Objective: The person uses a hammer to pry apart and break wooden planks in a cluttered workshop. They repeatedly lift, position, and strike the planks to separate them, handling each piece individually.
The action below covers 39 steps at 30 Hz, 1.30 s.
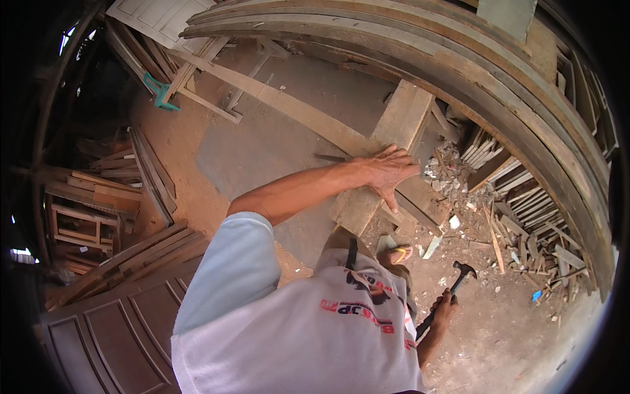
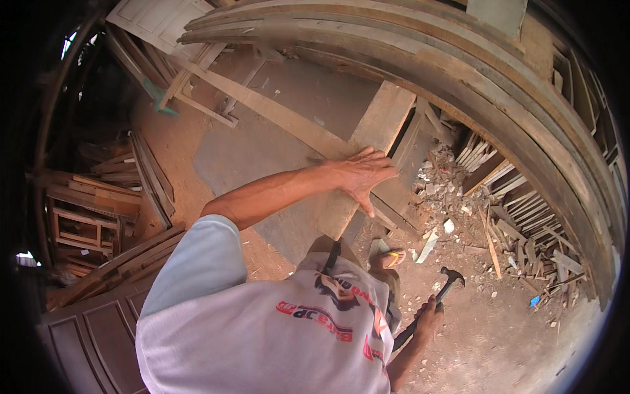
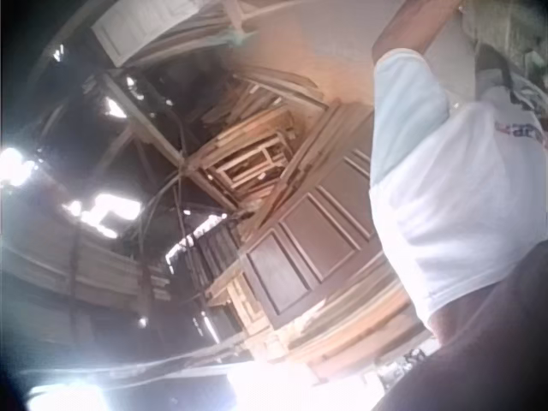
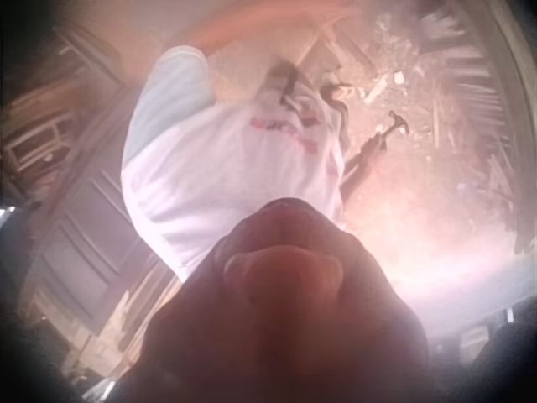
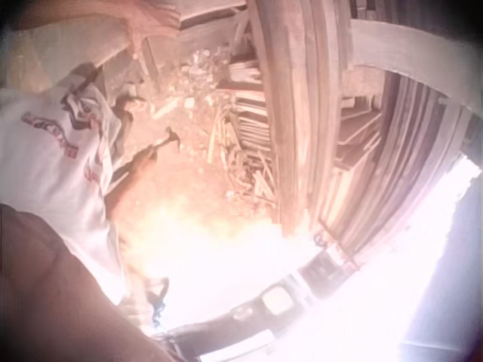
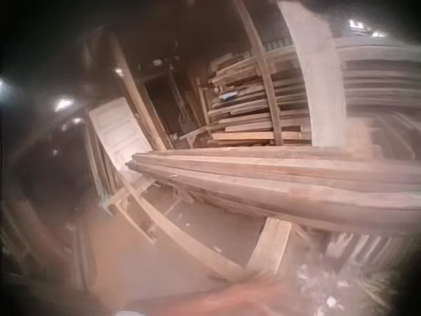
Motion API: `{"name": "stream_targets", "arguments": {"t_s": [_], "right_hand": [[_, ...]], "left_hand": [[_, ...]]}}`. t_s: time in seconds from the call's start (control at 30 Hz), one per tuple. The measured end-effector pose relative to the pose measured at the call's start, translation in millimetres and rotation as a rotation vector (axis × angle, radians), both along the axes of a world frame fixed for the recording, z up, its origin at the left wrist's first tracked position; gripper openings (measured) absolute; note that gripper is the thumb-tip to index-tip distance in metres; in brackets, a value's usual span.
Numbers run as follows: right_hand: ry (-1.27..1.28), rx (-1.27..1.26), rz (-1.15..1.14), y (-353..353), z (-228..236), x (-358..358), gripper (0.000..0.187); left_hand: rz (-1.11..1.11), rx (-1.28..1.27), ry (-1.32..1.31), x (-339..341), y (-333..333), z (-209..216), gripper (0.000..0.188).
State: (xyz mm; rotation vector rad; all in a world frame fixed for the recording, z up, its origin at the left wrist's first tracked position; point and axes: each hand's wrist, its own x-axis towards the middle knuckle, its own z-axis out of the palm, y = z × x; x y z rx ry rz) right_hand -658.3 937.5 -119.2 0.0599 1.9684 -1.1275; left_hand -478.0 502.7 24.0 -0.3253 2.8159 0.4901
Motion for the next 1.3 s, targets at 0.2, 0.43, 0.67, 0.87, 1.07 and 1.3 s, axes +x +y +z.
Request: {"name": "stream_targets", "arguments": {"t_s": [0.2, 0.43, 0.67, 0.87, 1.07, 1.3], "right_hand": [[0.125, 0.083, 0.164, -8, 31, 0, 0.033], [0.085, 0.176, 0.064, 7, 22, 23, 0.041], [0.036, 0.205, 0.1, 4, 22, 26, 0.046], [0.171, 0.197, 0.188, -17, 44, 13, 0.042], [0.318, 0.013, 0.137, -35, 66, 8, 0.041], [0.224, -0.179, 0.204, -73, 128, -13, 0.054]], "left_hand": [[0.032, 0.336, -0.355, -47, -19, 27, 0.101], [0.067, 0.035, -0.163, -50, -4, 44, 0.093], [0.184, -0.383, 0.385, -42, -2, 14, 0.068], [0.107, -0.313, 0.513, -40, -11, -3, 0.063], [0.128, -0.343, 0.433, -17, 13, -12, 0.065], [0.162, -0.151, 0.435, -9, 29, -30, 0.097]]}}
